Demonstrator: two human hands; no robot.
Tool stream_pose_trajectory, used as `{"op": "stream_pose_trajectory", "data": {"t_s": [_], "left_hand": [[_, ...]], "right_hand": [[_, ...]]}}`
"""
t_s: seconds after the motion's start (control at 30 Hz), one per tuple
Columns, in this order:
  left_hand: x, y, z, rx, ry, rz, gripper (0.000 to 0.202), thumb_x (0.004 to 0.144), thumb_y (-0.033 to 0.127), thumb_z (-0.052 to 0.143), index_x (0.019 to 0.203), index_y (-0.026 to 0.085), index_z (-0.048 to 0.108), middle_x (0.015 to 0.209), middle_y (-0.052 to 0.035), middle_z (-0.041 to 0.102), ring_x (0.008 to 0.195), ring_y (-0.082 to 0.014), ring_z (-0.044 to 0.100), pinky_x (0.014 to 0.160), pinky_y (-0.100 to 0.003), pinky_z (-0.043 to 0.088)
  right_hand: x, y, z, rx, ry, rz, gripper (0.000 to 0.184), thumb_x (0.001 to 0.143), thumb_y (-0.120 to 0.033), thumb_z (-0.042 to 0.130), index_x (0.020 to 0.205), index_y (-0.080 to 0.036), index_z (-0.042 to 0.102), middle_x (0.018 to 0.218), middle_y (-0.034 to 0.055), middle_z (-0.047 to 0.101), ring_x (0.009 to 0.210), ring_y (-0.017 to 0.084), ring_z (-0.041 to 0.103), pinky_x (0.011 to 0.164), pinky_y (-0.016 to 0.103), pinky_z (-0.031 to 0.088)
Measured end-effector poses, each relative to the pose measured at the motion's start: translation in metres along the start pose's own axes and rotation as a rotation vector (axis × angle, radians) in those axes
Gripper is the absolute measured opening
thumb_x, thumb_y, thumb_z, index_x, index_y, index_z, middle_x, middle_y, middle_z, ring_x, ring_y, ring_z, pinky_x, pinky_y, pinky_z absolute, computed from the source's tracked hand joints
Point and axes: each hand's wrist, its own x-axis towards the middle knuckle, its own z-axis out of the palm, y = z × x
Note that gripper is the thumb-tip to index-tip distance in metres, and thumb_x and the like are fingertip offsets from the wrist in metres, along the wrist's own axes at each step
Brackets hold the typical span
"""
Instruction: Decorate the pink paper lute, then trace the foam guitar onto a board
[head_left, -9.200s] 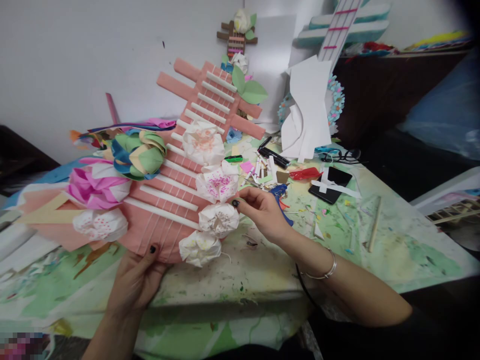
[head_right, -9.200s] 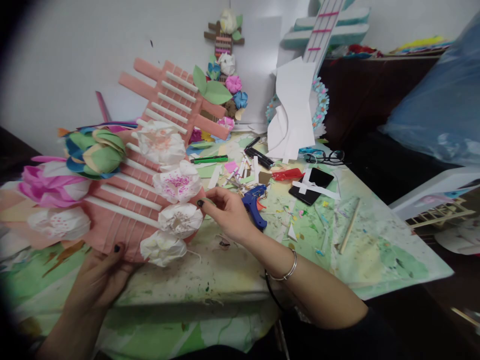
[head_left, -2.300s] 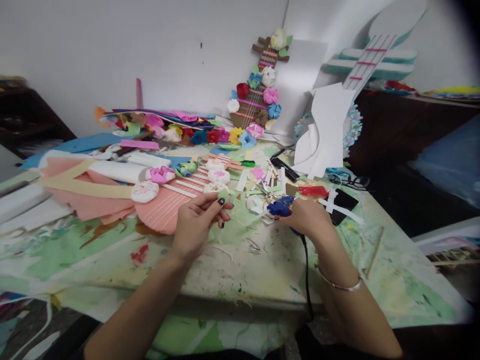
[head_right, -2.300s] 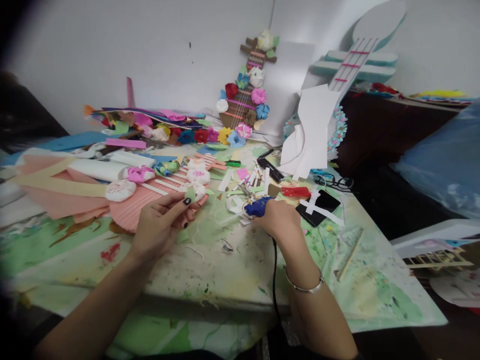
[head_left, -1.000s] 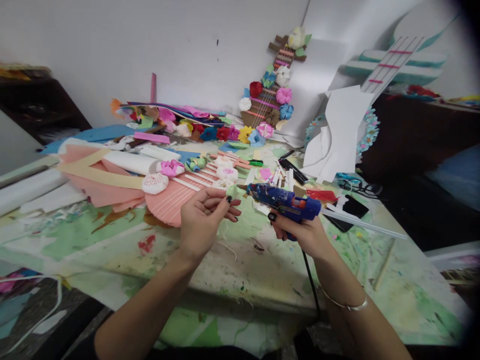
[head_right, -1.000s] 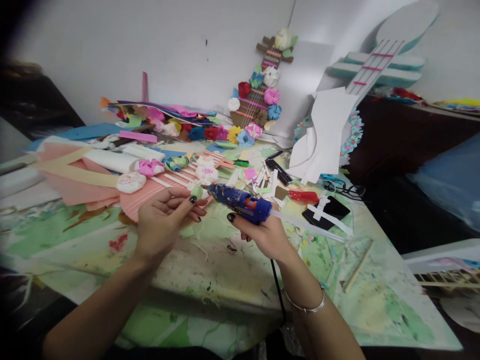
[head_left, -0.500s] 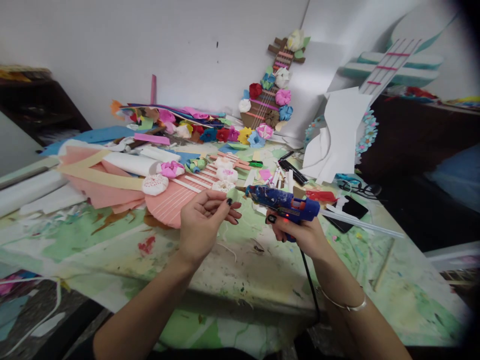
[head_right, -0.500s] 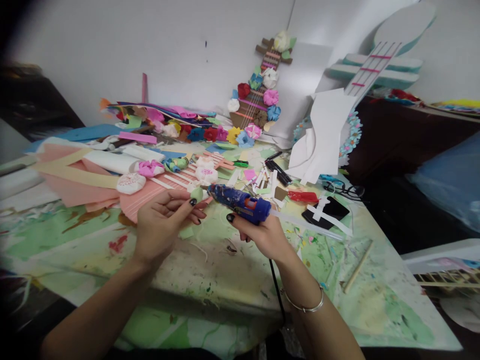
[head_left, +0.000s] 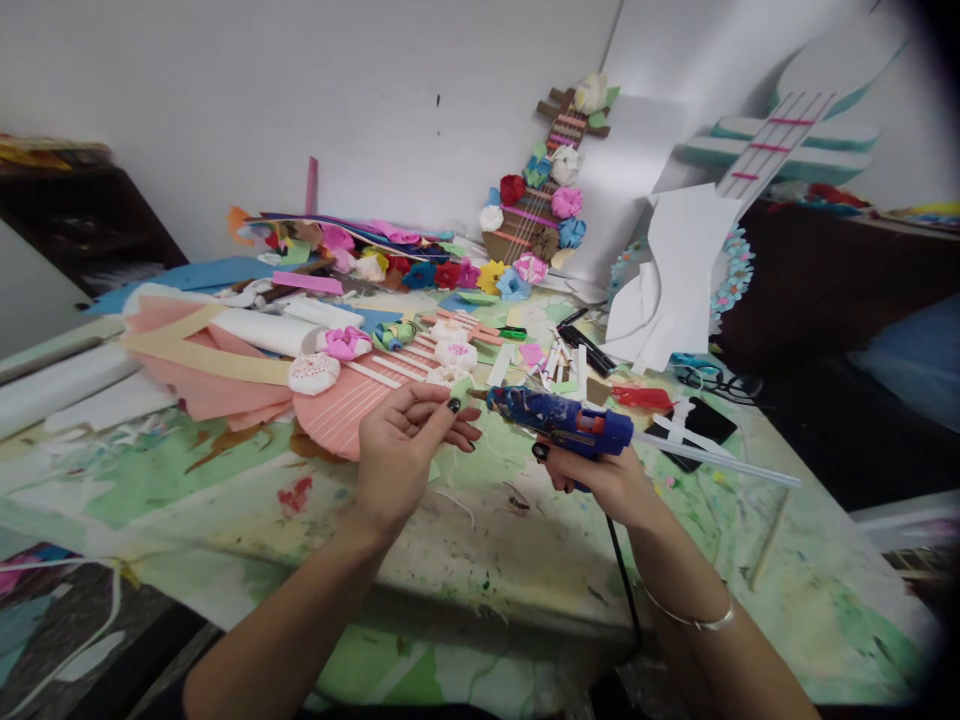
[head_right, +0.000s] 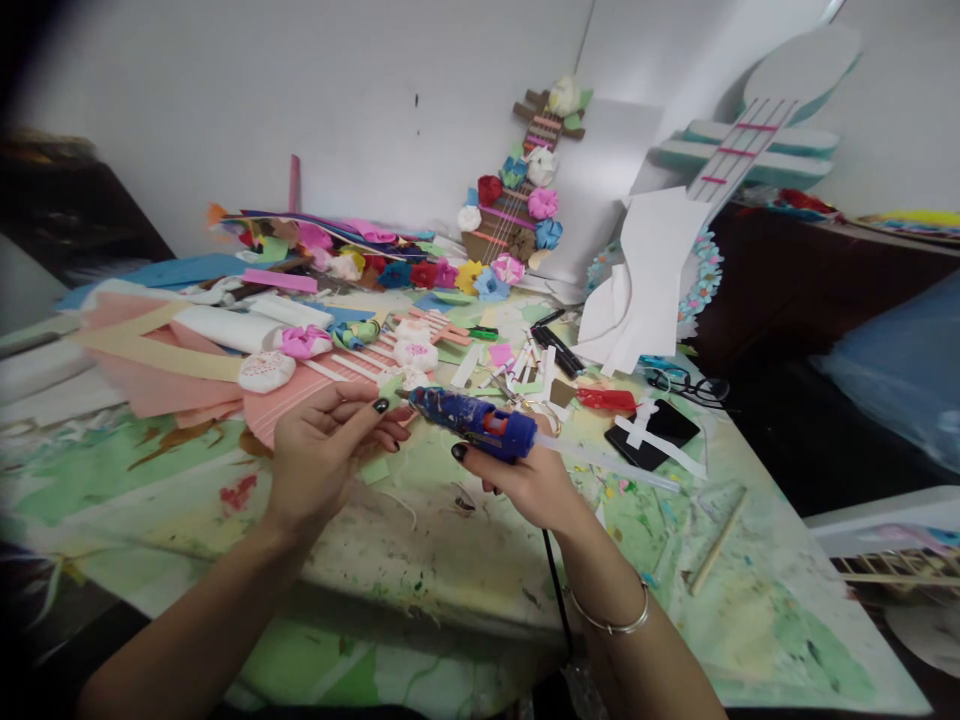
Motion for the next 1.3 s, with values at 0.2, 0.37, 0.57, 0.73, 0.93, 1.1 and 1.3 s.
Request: {"op": "stream_pose_trajectory", "data": {"t_s": [0.2, 0.37, 0.57, 0.73, 0.93, 1.1, 1.3], "left_hand": [[0.000, 0.000, 0.000, -0.008, -0.004, -0.006, 0.023, 0.069, 0.025, 0.073, 0.082, 0.014, 0.058, 0.057, -0.0039, 0.069, 0.059, -0.0203, 0.070, 0.050, -0.024, 0.055], [0.000, 0.000, -0.001, -0.022, 0.003, 0.003, 0.022, 0.070, 0.025, 0.072, 0.082, 0.014, 0.058, 0.055, -0.0033, 0.068, 0.055, -0.0182, 0.069, 0.049, -0.023, 0.054], [0.000, 0.003, 0.001, -0.060, -0.002, -0.039, 0.020, 0.068, 0.021, 0.071, 0.081, 0.013, 0.058, 0.062, -0.0070, 0.072, 0.049, -0.0153, 0.066, 0.045, -0.022, 0.052], [-0.001, 0.007, 0.003, -0.118, 0.009, -0.083, 0.020, 0.065, 0.020, 0.071, 0.079, 0.013, 0.058, 0.063, -0.0084, 0.073, 0.048, -0.0145, 0.065, 0.044, -0.020, 0.049], [-0.003, 0.008, 0.005, -0.149, -0.042, -0.100, 0.020, 0.065, 0.021, 0.071, 0.079, 0.013, 0.059, 0.061, -0.0070, 0.072, 0.046, -0.0129, 0.064, 0.042, -0.017, 0.047], [-0.003, 0.008, 0.006, -0.142, -0.038, -0.098, 0.019, 0.066, 0.019, 0.071, 0.079, 0.012, 0.059, 0.061, -0.0074, 0.072, 0.046, -0.0125, 0.064, 0.042, -0.017, 0.047], [-0.005, 0.008, 0.006, -0.118, -0.035, -0.089, 0.020, 0.066, 0.020, 0.072, 0.079, 0.012, 0.059, 0.061, -0.0074, 0.072, 0.046, -0.0130, 0.064, 0.042, -0.018, 0.048]], "right_hand": [[0.000, 0.001, 0.000, -0.015, 0.026, 0.007, 0.037, 0.078, -0.043, 0.063, 0.055, -0.015, 0.055, 0.045, 0.0002, 0.053, 0.042, 0.009, 0.049, 0.044, 0.022, 0.039], [0.000, -0.002, -0.001, -0.038, -0.013, -0.001, 0.033, 0.076, -0.039, 0.064, 0.054, -0.016, 0.055, 0.044, -0.0006, 0.051, 0.041, 0.009, 0.047, 0.042, 0.021, 0.037], [0.000, -0.006, -0.001, 0.044, 0.037, 0.045, 0.036, 0.076, -0.041, 0.064, 0.053, -0.016, 0.053, 0.045, -0.0001, 0.052, 0.042, 0.009, 0.048, 0.044, 0.022, 0.038], [-0.001, -0.007, -0.001, 0.139, -0.063, 0.138, 0.032, 0.074, -0.040, 0.064, 0.055, -0.015, 0.053, 0.046, 0.0000, 0.052, 0.043, 0.008, 0.046, 0.043, 0.021, 0.035], [0.002, -0.001, -0.001, 0.245, -0.025, 0.147, 0.029, 0.072, -0.037, 0.063, 0.056, -0.015, 0.053, 0.047, 0.0000, 0.052, 0.043, 0.009, 0.047, 0.044, 0.023, 0.035], [0.001, 0.001, 0.000, 0.279, -0.068, 0.162, 0.025, 0.070, -0.035, 0.063, 0.061, -0.014, 0.055, 0.047, -0.0011, 0.052, 0.042, 0.009, 0.046, 0.044, 0.022, 0.033], [0.003, 0.006, 0.004, 0.272, -0.032, 0.147, 0.029, 0.074, -0.037, 0.062, 0.058, -0.014, 0.054, 0.049, -0.0002, 0.052, 0.043, 0.009, 0.047, 0.045, 0.024, 0.034]]}}
